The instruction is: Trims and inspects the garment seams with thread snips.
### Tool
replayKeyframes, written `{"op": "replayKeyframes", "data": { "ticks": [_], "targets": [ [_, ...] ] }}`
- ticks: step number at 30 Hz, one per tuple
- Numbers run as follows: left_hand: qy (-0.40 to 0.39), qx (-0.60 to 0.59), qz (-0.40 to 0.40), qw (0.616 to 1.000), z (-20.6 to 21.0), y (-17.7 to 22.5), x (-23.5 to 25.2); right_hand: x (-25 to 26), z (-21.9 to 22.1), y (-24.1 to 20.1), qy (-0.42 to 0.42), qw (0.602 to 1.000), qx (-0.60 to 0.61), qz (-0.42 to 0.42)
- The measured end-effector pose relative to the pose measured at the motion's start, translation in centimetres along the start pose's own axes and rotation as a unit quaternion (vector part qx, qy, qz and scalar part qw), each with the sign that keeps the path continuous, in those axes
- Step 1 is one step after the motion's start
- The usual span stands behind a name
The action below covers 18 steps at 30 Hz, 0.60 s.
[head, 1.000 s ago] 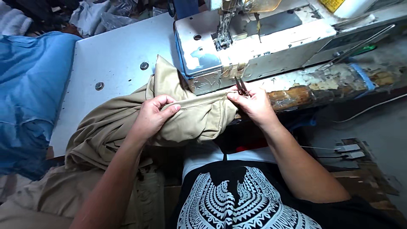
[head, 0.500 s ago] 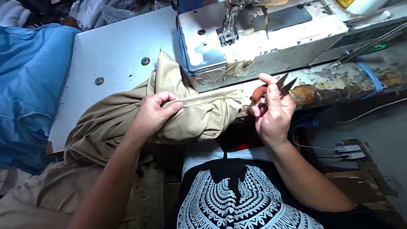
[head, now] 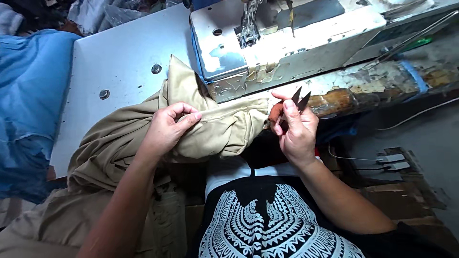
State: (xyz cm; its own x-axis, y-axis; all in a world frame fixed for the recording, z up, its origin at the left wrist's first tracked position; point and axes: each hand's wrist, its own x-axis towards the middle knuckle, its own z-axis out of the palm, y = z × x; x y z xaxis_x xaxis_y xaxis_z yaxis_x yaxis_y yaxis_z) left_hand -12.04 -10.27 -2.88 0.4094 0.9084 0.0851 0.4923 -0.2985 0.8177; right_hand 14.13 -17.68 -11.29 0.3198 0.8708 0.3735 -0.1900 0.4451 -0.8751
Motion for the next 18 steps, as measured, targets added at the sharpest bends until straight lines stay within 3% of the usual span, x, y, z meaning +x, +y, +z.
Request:
{"op": "replayKeyframes", "data": {
  "ticks": [18],
  "targets": [
    [0.067, 0.084, 0.039, 0.993, 0.1, 0.9, -0.2, -0.5, 1.1, -3.4, -0.067, 0.995, 0.058, 0.050]
  ]
}}
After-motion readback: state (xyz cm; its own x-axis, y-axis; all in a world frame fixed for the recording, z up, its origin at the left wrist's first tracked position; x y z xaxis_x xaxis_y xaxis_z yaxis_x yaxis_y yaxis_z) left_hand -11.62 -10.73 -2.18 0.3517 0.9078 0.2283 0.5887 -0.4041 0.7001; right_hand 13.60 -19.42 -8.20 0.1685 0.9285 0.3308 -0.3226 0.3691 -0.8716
